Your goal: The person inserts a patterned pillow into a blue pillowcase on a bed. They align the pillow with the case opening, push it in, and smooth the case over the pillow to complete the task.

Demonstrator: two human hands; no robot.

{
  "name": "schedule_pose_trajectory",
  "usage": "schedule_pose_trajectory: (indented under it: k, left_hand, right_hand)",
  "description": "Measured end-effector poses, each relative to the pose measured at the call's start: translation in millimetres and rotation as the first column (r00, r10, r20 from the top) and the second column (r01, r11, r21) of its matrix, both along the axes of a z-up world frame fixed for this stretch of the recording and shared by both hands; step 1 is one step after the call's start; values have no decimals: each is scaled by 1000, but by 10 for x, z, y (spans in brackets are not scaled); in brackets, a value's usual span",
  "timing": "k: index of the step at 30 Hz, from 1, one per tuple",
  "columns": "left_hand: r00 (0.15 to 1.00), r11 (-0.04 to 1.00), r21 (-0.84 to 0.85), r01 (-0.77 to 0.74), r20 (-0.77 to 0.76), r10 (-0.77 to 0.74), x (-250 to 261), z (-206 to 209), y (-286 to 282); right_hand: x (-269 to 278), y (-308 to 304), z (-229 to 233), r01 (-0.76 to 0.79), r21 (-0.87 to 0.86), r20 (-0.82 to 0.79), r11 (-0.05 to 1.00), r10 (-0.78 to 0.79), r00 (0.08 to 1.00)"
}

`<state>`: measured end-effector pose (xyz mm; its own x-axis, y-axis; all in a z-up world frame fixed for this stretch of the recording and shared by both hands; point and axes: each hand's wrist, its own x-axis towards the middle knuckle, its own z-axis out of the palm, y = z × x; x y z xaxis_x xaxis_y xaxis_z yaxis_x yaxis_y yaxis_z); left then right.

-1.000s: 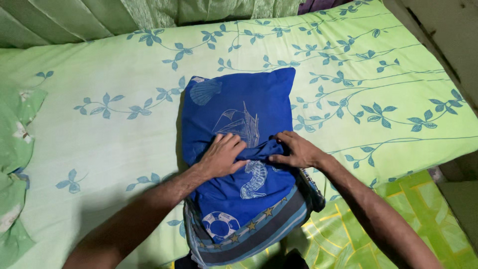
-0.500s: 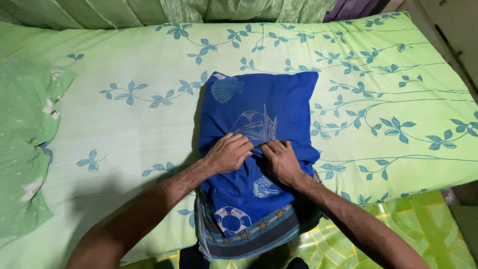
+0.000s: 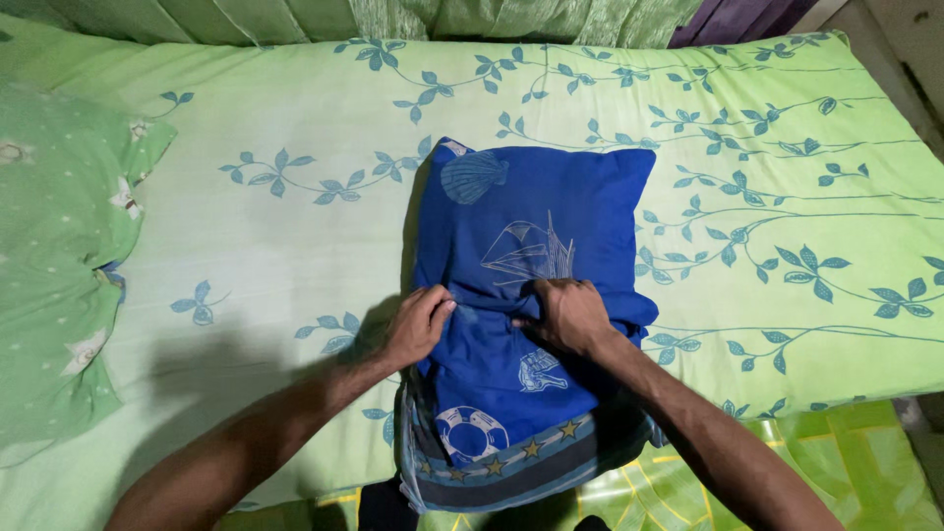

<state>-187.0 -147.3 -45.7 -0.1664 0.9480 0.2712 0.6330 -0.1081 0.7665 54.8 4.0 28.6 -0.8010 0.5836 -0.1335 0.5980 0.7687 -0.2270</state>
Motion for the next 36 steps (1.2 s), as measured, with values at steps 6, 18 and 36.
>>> schedule_pose_trajectory:
  k: [6, 18, 36]
  left_hand:
    - [977, 990, -71, 118, 184, -103, 327, -53, 95]
    - [798, 712, -581, 395, -168, -579, -254, 409, -206]
    - [959, 962, 43, 271, -103, -266, 72, 418, 136]
  right_hand:
    - [51, 86, -251, 72, 49, 72, 996, -76, 995]
    - [250, 130, -118, -165, 53, -76, 985, 168, 983]
    - [302, 47, 211, -30, -106, 115, 994, 42, 993]
